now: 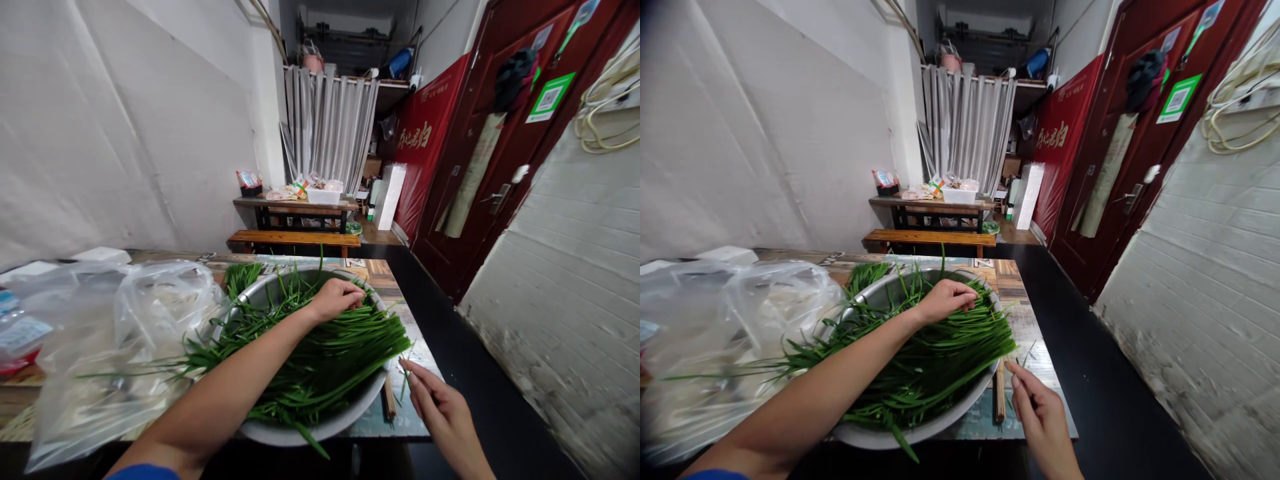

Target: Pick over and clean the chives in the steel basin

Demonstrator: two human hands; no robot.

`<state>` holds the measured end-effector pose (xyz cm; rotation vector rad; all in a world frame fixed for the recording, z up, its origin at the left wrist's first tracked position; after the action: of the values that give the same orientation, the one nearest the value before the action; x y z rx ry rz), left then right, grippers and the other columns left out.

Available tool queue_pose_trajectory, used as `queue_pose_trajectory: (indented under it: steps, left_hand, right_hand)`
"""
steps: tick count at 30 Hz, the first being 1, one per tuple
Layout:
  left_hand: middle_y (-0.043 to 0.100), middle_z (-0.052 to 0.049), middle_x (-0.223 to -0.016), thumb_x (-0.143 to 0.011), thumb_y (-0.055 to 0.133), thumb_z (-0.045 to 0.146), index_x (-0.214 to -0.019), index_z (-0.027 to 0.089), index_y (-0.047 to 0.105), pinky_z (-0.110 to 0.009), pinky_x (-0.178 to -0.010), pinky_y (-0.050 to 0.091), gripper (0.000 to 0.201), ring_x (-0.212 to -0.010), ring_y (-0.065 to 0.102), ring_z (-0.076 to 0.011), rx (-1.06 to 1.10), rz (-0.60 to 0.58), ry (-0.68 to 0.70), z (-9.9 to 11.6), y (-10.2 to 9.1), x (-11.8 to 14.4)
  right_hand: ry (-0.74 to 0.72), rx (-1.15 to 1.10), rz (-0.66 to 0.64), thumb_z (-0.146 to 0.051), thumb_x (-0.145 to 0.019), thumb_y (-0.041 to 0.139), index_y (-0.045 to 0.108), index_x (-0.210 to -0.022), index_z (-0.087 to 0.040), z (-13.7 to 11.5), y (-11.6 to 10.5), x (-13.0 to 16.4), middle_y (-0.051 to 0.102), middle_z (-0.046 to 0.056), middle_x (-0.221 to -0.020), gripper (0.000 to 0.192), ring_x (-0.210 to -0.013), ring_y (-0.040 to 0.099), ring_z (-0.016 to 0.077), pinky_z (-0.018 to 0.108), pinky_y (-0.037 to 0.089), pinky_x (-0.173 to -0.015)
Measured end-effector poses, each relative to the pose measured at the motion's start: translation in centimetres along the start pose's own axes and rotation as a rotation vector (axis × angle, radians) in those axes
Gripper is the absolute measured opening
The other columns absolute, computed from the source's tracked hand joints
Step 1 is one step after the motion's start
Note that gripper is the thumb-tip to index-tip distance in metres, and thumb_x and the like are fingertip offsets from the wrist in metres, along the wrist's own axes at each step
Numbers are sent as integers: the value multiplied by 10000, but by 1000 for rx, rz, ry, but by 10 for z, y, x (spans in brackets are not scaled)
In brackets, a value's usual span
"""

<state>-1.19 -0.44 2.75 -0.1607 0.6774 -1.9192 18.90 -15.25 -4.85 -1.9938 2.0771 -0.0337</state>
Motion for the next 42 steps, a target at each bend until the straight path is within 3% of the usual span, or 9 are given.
queue_pose_trajectory:
  steps: [3, 6, 14, 19, 37, 42]
  left_hand:
    - [671, -52, -700, -749, 544, 318, -875, 97, 683, -210, -544, 428, 290, -569, 556, -113, 99, -63, -58, 10, 11, 5]
    - [663, -57, -702, -741, 555, 309, -874, 86, 674, -197, -516, 403, 286, -557, 534, -99, 188, -41, -97, 14, 17, 8]
    - [640, -54, -681, -735, 573, 313, -816, 72, 662, -184, -497, 366, 269, -539, 508, -75, 312, -51, -153, 10, 21, 8]
    - [627, -36, -655, -724, 590, 274, -951, 76, 660, -190, -503, 355, 309, -529, 491, -71, 354, -58, -167, 12, 23, 9]
    - [683, -55, -728, -700, 601, 269, -958, 104, 683, -236, -633, 437, 317, -664, 583, -137, 251, -54, -179, 7, 23, 9]
    - [697, -69, -900, -693, 606, 263, -957, 108, 686, -243, -725, 446, 317, -777, 609, -159, 94, -182, -112, 6, 25, 12]
  right_hand:
    - [-5, -6, -26, -423, -810, 515, 621, -1101, -82, -3, -1, -8, 326, -58, -479, 460, -422, 293, 99, 216, 231, -389]
    - [3, -8, -40, -432, -818, 503, 611, -1118, -84, -3, -2, -12, 326, -60, -479, 472, -427, 300, 105, 223, 240, -402]
    - [2, -43, -47, -422, -811, 524, 606, -1128, -71, 4, -2, -13, 329, -64, -474, 480, -418, 301, 93, 215, 239, -397]
    - [9, -48, -56, -439, -820, 505, 597, -1137, -61, 2, -1, -13, 315, -68, -475, 501, -416, 292, 93, 211, 235, -398]
    - [2, -22, -30, -446, -807, 509, 619, -1106, -64, 1, 0, -11, 321, -67, -462, 497, -411, 287, 93, 213, 220, -393]
    - [5, -32, -57, -446, -822, 495, 600, -1122, -61, 5, 3, -12, 305, -70, -473, 499, -414, 266, 91, 218, 194, -401]
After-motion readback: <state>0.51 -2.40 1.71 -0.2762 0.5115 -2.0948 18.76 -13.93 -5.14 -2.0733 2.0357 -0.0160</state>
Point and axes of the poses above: each hand's wrist, its own x-axis away from the middle knuckle, its own y-axis out of the palm, z = x × y, the point moved 1 cm from there along -x, towards the middle knuckle
